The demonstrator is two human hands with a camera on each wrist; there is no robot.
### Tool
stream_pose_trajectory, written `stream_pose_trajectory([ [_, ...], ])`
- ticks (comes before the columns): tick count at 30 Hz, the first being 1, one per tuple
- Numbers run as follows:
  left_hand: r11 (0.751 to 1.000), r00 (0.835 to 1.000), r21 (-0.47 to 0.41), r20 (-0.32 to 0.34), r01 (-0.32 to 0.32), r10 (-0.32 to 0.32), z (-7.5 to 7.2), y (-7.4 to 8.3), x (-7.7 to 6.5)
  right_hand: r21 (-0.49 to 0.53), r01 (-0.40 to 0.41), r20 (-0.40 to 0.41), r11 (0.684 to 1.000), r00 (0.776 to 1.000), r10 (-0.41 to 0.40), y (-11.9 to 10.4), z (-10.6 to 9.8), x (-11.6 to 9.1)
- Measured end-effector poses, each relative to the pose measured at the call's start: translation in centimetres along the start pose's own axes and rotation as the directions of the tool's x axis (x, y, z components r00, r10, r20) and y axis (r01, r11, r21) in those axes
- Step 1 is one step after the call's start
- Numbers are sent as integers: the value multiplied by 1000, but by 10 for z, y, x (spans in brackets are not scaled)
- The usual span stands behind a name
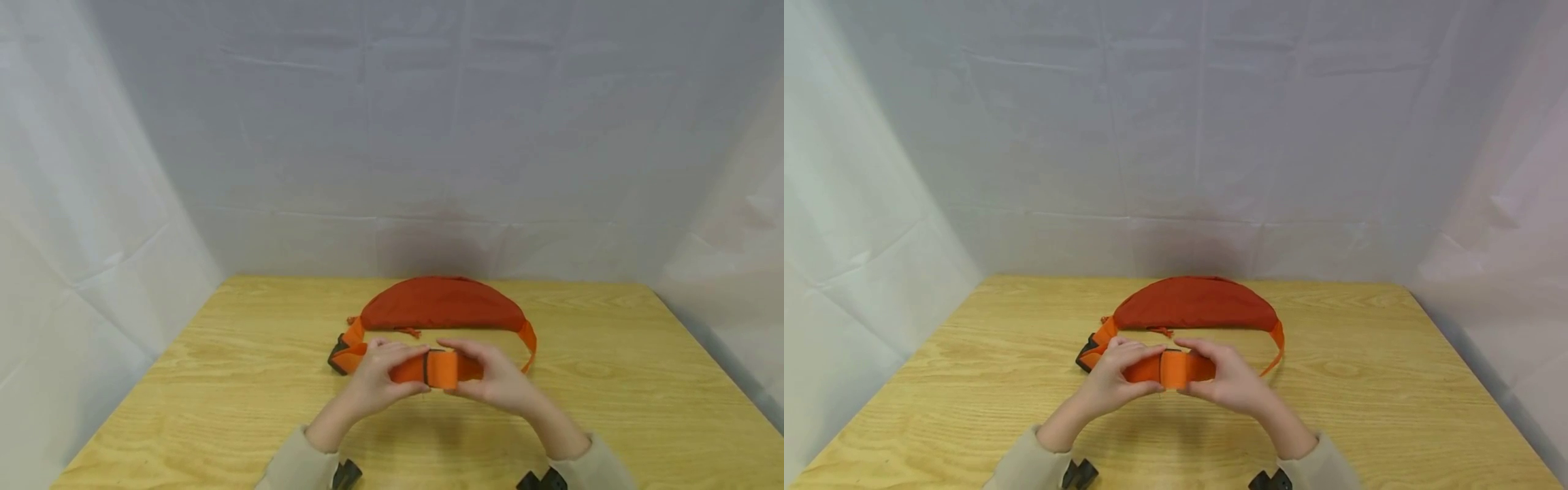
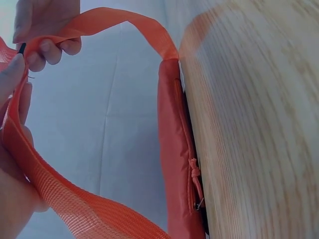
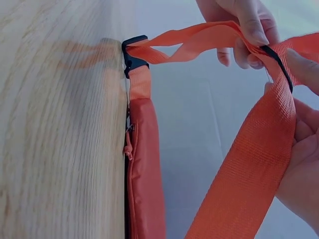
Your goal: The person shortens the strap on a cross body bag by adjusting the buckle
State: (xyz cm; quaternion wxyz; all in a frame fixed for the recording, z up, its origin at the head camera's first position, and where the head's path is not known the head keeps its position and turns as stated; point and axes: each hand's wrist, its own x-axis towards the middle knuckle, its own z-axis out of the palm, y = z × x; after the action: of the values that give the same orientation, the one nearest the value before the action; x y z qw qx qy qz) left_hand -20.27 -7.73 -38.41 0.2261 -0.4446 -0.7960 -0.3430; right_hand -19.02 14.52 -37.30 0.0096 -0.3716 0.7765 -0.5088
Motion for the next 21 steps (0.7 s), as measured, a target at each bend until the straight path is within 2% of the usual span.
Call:
stream_pose_trajectory([
  [7, 1000, 1000, -4, -1, 25, -25, 0, 1, 0, -154, 44, -57, 987, 997, -53, -1, 4, 1],
  [15, 1000, 1000, 5, -10, 9, -9, 0, 0, 0, -200, 122, -88, 972, 986, -142, 2, 7, 1],
  [21, 998, 1000, 58, -24, -6, 8, 0, 1, 0, -228, 148, -106, 962, 979, -176, 1, 8, 1],
])
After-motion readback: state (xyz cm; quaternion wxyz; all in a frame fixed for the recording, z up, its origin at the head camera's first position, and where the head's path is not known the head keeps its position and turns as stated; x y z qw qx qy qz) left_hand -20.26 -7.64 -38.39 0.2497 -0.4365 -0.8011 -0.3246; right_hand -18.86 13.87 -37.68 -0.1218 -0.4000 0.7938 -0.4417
